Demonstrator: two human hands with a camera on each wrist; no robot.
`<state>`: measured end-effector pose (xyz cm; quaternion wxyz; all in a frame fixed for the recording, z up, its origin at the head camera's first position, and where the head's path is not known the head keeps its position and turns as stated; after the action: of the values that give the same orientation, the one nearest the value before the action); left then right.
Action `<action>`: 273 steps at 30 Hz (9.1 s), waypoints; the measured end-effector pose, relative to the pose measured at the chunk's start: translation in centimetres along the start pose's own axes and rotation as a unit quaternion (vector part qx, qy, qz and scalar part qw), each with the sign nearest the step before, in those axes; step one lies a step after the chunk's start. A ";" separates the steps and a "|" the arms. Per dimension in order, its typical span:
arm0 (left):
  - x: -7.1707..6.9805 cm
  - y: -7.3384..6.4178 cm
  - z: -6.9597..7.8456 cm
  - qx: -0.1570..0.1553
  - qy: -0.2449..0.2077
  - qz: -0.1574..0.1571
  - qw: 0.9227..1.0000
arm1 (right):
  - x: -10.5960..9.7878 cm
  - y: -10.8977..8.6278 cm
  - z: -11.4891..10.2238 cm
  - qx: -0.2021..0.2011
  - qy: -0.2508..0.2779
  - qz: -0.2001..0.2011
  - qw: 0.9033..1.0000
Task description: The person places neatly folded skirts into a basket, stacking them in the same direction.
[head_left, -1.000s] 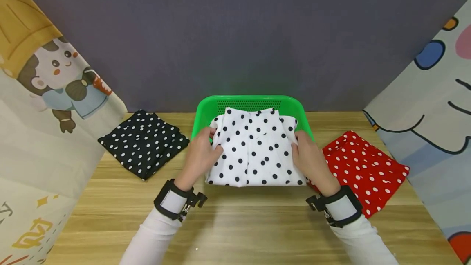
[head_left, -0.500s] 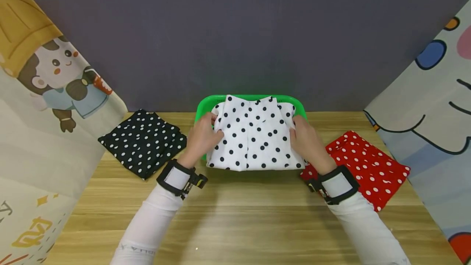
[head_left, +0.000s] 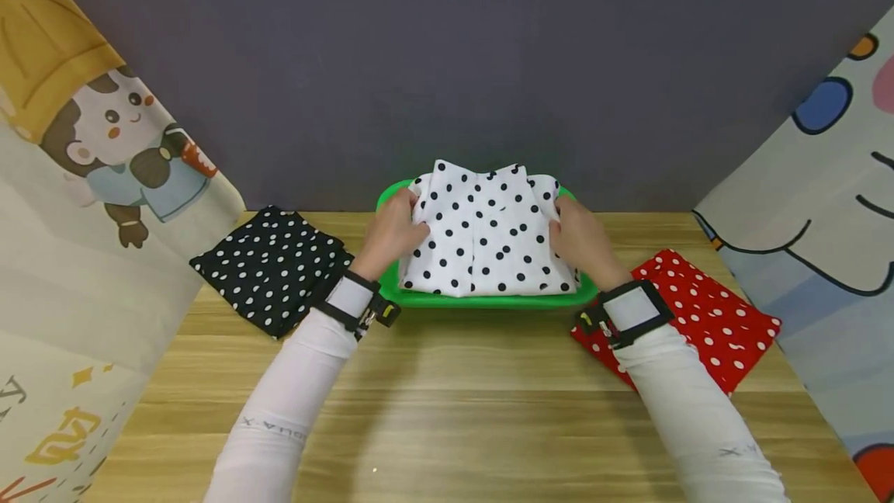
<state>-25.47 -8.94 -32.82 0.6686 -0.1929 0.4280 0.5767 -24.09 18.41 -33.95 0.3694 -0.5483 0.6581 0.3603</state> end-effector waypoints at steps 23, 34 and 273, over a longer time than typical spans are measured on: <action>2.4 4.0 -1.4 -0.023 0.075 -0.087 0.993 | 2.2 4.5 -0.1 0.075 -0.053 -0.129 0.987; 3.3 4.7 -1.9 -0.054 0.091 -0.127 0.986 | 2.9 5.7 -0.9 0.045 -0.107 -0.146 0.982; 12.0 -19.7 2.6 0.269 0.106 -0.239 0.927 | 4.5 -18.2 12.7 -0.011 -0.135 -0.014 0.991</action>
<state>-6.49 -4.85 -45.49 0.7642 -0.1627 0.5765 0.2390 -5.50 24.95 -45.14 0.4542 -0.5077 0.5902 0.4331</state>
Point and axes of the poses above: each hand's wrist, its own y-axis towards the middle knuckle, its own x-axis out of the palm, z = x × y, the point moved 3 cm from there along y, towards the middle knuckle, and after that the axes turned 15 degrees about x, right-handed, at the moved point
